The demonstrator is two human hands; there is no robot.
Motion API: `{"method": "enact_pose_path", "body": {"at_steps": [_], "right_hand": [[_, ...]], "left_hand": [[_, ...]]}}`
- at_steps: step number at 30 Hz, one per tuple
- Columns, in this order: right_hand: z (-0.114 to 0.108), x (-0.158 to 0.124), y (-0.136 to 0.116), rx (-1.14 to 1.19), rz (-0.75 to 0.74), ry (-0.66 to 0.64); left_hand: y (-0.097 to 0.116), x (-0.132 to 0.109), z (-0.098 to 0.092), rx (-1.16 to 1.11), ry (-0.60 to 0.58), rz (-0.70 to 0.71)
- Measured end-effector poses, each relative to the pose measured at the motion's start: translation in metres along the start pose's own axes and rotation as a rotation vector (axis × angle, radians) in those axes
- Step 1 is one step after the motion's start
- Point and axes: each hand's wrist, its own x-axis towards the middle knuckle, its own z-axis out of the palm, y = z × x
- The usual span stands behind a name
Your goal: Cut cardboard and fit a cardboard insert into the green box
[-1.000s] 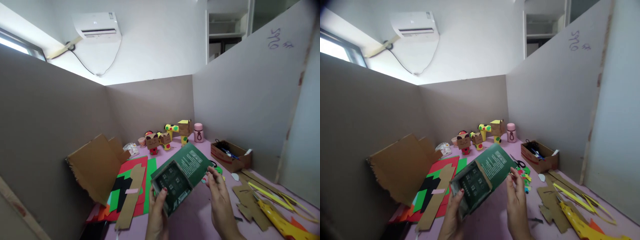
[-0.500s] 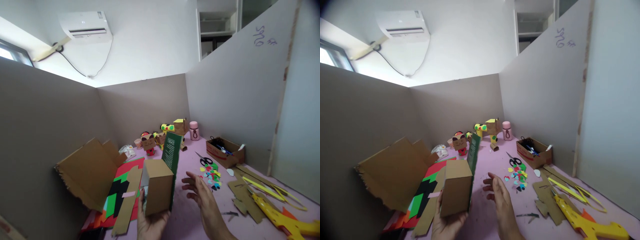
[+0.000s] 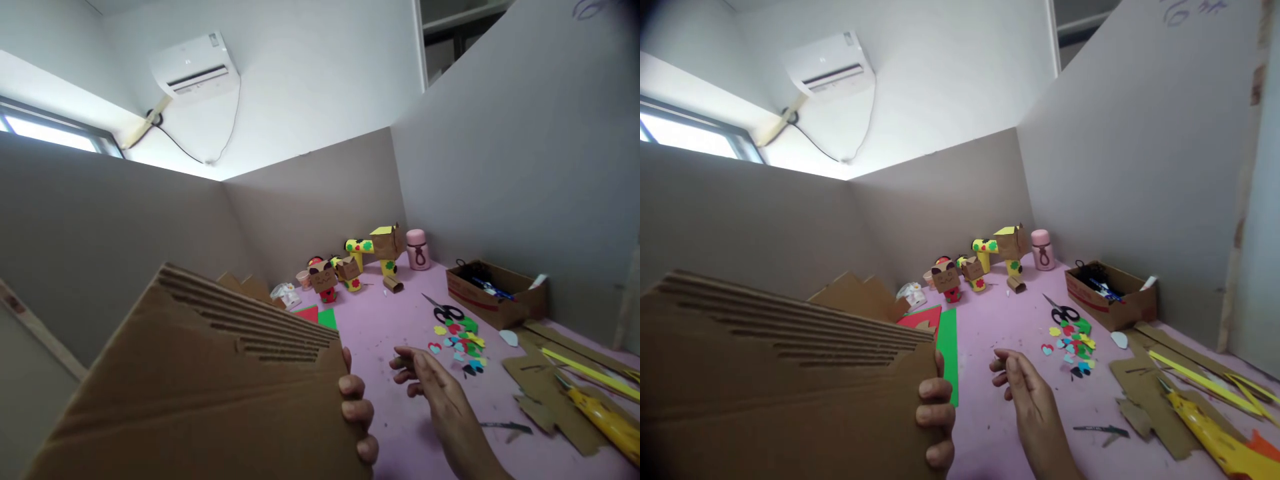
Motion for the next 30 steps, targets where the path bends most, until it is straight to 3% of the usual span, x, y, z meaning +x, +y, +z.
{"method": "enact_pose_path", "body": {"at_steps": [3,4,7,9,11,13,15,19,30], "right_hand": [[0.001,-0.003,0.004,-0.045,-0.026,0.003],[0.001,-0.006,0.005,-0.067,-0.065,0.012],[0.003,-0.016,0.004,-0.156,-0.364,0.012],[0.004,-0.022,0.002,-0.221,-0.660,-0.073],[0.007,-0.026,0.000,-0.257,-0.835,-0.102],[0.011,-0.029,-0.001,-0.270,-0.810,-0.015],[0.014,-0.029,-0.001,-0.264,-0.671,0.068],[0.015,-0.026,0.002,-0.264,-0.458,0.071],[0.011,-0.017,0.017,-0.378,-0.362,0.075]], "left_hand": [[0.004,-0.001,0.013,-0.084,-0.002,-0.237],[0.004,-0.001,0.017,-0.111,0.017,-0.259],[-0.002,-0.001,0.024,-0.237,0.059,-0.098],[-0.013,0.001,0.020,-0.338,0.036,0.072],[-0.028,0.006,0.011,-0.386,0.007,0.134],[-0.040,0.011,0.001,-0.383,0.017,0.170],[-0.047,0.015,-0.005,-0.361,0.049,0.201],[-0.047,0.020,-0.003,-0.340,0.127,0.223],[-0.045,0.024,0.018,-0.393,0.564,0.236]]}}
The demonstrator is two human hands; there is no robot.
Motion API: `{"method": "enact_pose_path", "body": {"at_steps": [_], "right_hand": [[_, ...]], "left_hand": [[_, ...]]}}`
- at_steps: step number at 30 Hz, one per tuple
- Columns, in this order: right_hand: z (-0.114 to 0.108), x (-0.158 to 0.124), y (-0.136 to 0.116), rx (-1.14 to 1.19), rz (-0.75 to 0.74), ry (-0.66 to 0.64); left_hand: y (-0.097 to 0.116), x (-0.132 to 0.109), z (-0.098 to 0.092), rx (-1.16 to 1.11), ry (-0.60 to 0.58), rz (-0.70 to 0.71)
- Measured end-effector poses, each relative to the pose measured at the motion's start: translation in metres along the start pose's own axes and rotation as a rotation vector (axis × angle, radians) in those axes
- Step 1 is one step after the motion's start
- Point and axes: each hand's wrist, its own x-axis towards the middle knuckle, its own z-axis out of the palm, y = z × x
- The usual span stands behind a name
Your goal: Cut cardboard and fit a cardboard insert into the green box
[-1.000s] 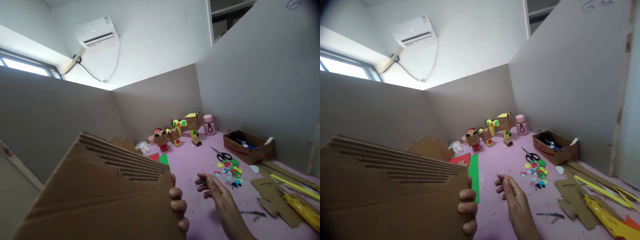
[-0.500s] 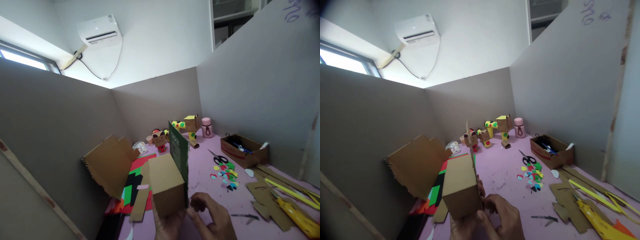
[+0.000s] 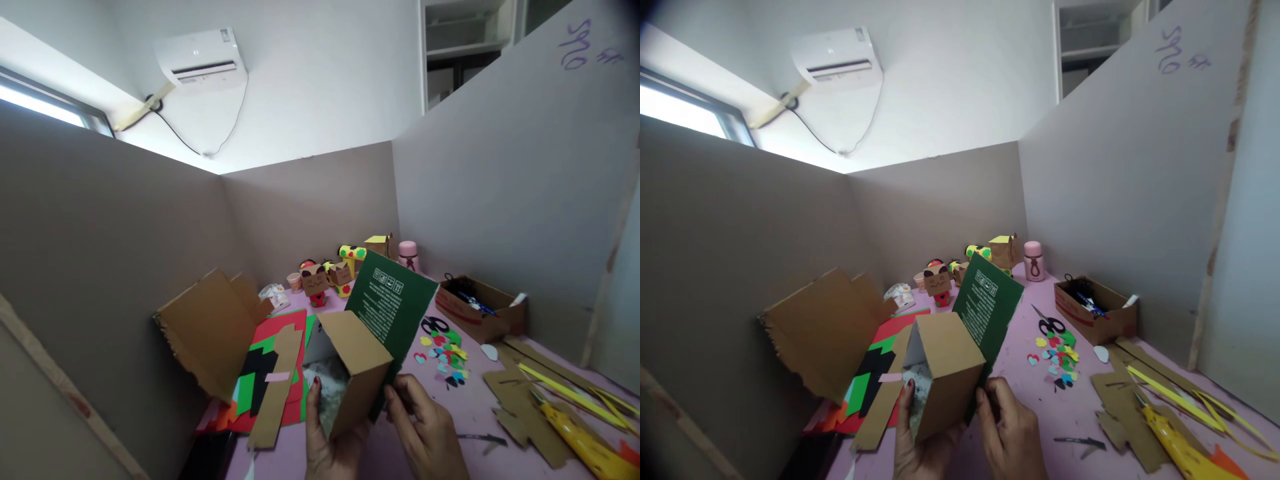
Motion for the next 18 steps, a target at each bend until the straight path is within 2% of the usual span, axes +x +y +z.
{"method": "enact_pose_path", "body": {"at_steps": [5,10,15,18], "right_hand": [[-0.003,0.005,0.004,0.055,0.059,-0.035],[-0.009,0.012,0.008,0.138,0.115,-0.125],[-0.010,0.014,0.008,0.174,0.165,-0.108],[-0.009,0.015,0.006,0.222,0.202,-0.096]], "left_hand": [[-0.003,-0.007,0.010,-0.007,-0.016,0.077],[-0.006,-0.007,0.009,0.047,-0.068,0.126],[-0.007,-0.009,0.008,0.072,-0.129,0.112],[-0.008,-0.009,0.008,0.086,-0.117,0.146]]}}
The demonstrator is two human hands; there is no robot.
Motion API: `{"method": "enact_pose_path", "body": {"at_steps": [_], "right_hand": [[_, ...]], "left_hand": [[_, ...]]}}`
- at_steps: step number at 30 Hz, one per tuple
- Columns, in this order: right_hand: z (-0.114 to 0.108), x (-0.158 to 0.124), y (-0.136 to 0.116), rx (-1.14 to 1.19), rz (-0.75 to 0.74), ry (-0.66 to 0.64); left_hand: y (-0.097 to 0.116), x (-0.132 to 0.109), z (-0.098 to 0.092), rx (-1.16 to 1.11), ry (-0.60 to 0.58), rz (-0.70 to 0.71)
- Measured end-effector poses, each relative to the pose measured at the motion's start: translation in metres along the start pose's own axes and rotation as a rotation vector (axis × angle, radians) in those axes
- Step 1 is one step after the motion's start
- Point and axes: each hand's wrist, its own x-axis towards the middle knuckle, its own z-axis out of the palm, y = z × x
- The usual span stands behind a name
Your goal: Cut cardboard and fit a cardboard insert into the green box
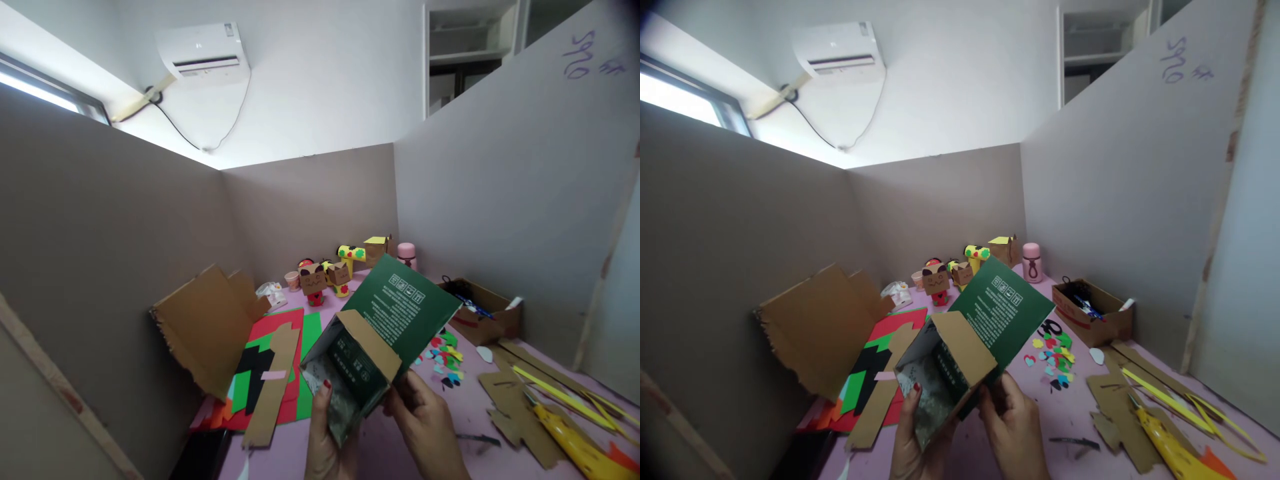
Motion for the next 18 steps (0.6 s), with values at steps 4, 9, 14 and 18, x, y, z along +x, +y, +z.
{"method": "enact_pose_path", "body": {"at_steps": [4,9,14,18], "right_hand": [[0.002,0.000,0.000,0.046,0.009,0.007],[0.004,0.000,0.004,0.108,0.007,-0.024],[-0.003,0.005,0.011,0.224,0.126,0.130],[-0.010,0.008,0.010,0.345,0.027,0.436]], "left_hand": [[-0.001,-0.001,0.003,0.013,0.027,0.014],[0.004,-0.007,0.010,0.048,0.032,0.050],[0.009,-0.007,0.012,0.175,-0.009,0.205],[0.006,-0.003,0.009,0.372,-0.017,0.443]]}}
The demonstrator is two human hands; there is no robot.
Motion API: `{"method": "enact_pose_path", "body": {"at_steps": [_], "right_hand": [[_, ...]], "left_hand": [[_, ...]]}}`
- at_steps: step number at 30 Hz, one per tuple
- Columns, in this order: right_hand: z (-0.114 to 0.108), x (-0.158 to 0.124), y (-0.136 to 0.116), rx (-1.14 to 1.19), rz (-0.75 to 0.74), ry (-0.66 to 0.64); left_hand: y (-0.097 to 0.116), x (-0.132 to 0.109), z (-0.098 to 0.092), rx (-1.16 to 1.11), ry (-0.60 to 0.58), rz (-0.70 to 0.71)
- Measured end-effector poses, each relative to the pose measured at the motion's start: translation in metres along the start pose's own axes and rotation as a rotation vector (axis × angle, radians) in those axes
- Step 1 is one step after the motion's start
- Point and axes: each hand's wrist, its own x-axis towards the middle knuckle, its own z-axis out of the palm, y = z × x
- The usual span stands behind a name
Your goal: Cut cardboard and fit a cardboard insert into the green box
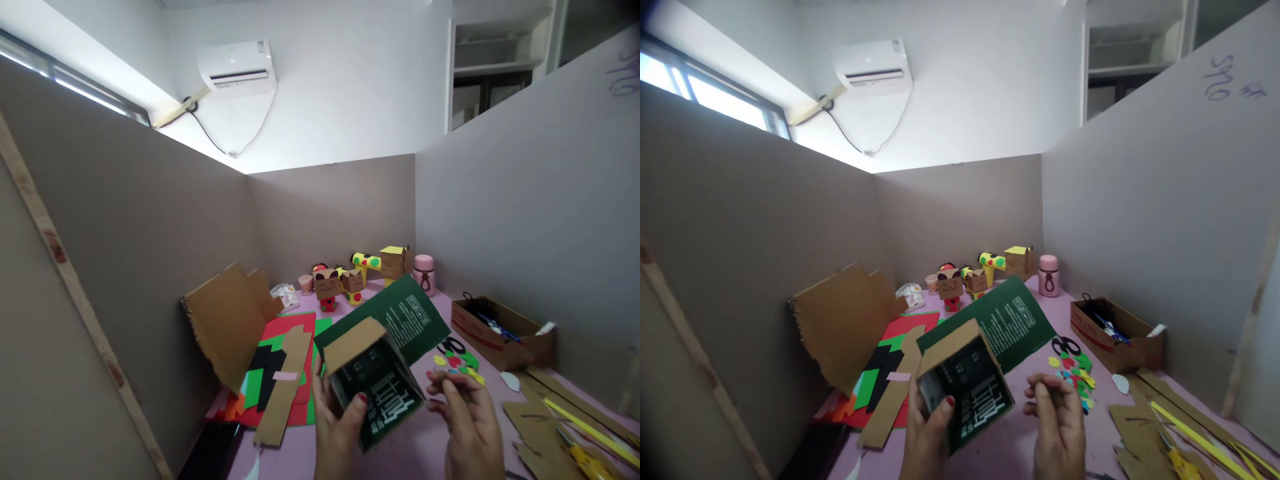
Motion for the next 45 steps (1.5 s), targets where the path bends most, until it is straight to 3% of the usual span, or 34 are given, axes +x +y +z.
{"method": "enact_pose_path", "body": {"at_steps": [5,8,12,16,36,38,41,43,45], "right_hand": [[0.006,-0.011,-0.023,-0.211,-0.125,-0.130],[0.006,-0.014,-0.025,-0.336,-0.054,-0.223],[-0.003,-0.004,-0.010,-0.435,0.112,-0.250],[-0.009,0.002,-0.001,-0.488,0.117,-0.245],[-0.006,0.006,-0.001,-0.417,-0.075,-0.394],[-0.004,0.002,-0.008,-0.367,-0.105,-0.333],[0.001,0.001,-0.016,-0.219,-0.125,-0.039],[0.004,0.006,-0.017,-0.075,-0.063,0.144],[0.006,0.012,-0.015,0.011,0.047,0.185]], "left_hand": [[-0.015,-0.005,-0.005,0.211,-0.113,0.096],[-0.026,-0.008,-0.008,0.316,-0.162,0.115],[-0.035,-0.009,-0.011,0.328,-0.188,0.134],[-0.038,-0.009,-0.011,0.315,-0.221,0.139],[-0.030,-0.005,-0.005,0.199,-0.107,0.034],[-0.026,-0.003,-0.004,0.156,-0.096,0.006],[-0.015,0.000,-0.001,0.059,-0.050,-0.072],[-0.008,0.001,0.000,-0.007,-0.018,-0.154],[-0.003,0.003,0.000,-0.071,-0.013,-0.255]]}}
